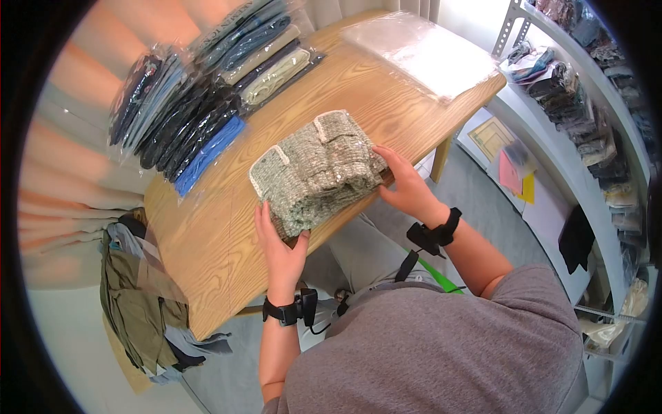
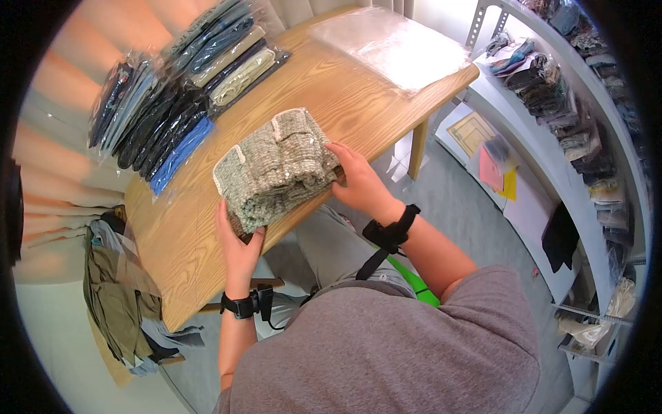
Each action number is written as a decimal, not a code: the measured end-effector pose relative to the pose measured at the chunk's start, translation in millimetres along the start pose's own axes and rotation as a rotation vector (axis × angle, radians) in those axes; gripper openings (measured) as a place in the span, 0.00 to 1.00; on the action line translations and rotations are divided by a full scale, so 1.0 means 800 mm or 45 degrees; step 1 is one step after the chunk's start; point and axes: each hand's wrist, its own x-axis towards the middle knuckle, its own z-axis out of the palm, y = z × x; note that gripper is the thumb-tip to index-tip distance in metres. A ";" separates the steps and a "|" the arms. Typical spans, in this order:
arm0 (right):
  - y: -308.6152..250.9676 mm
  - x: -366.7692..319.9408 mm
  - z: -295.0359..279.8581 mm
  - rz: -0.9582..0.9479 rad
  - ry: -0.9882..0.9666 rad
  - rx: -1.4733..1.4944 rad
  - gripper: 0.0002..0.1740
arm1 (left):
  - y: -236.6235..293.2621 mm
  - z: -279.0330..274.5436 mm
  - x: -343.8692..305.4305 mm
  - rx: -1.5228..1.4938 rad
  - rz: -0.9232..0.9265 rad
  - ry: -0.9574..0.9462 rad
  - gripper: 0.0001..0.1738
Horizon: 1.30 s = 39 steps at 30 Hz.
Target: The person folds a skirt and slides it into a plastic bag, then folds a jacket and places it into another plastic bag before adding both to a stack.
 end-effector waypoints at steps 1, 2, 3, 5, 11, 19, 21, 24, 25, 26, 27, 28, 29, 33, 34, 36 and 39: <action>0.000 -0.002 0.005 0.119 0.037 0.034 0.33 | 0.000 0.004 -0.001 -0.003 0.007 -0.004 0.47; 0.001 -0.005 0.010 0.237 0.075 0.068 0.32 | -0.001 0.008 -0.003 0.008 0.003 0.012 0.46; 0.004 -0.008 0.017 0.235 0.081 0.063 0.32 | 0.000 0.011 -0.005 0.019 -0.002 0.032 0.46; 0.009 -0.015 0.034 0.306 0.235 0.004 0.31 | 0.001 0.015 -0.008 0.072 0.019 0.046 0.46; 0.004 -0.014 0.050 0.461 0.393 0.185 0.30 | 0.004 0.017 -0.008 0.172 0.056 0.056 0.46; -0.008 -0.005 0.039 0.092 0.319 -0.388 0.35 | 0.001 0.016 -0.009 0.147 0.044 0.070 0.46; 0.000 0.001 0.033 0.120 0.224 -0.293 0.35 | -0.025 0.013 -0.009 -0.364 -0.139 0.096 0.44; 0.010 0.024 0.029 0.444 0.190 0.299 0.33 | -0.031 -0.013 0.015 -1.096 -0.626 0.172 0.43; 0.008 0.035 0.028 0.634 0.194 0.406 0.34 | -0.022 -0.019 0.023 -1.099 -0.635 0.192 0.43; 0.002 0.043 0.026 0.823 0.197 0.508 0.37 | -0.010 -0.026 0.035 -1.063 -0.759 0.111 0.42; -0.009 0.048 0.022 0.812 0.176 0.505 0.37 | -0.003 -0.027 0.046 -1.028 -0.879 0.029 0.41; -0.023 0.053 0.015 0.810 0.059 0.417 0.41 | 0.001 -0.018 0.053 -0.876 -0.796 -0.021 0.34; -0.032 0.055 0.012 0.806 -0.054 0.328 0.45 | -0.002 -0.010 0.055 -0.885 -0.800 -0.004 0.34; -0.033 0.036 -0.004 0.948 0.043 0.651 0.46 | 0.004 0.019 0.048 -0.932 -0.570 -0.101 0.32; -0.026 0.026 -0.012 0.958 0.159 0.666 0.46 | 0.007 0.029 0.041 -0.899 -0.524 -0.126 0.33; -0.034 0.008 -0.026 1.025 0.386 0.665 0.44 | 0.021 0.046 0.027 -0.971 -0.439 -0.155 0.37; -0.024 -0.025 -0.036 1.206 0.565 0.900 0.42 | 0.048 0.056 0.016 -0.852 -0.274 -0.229 0.44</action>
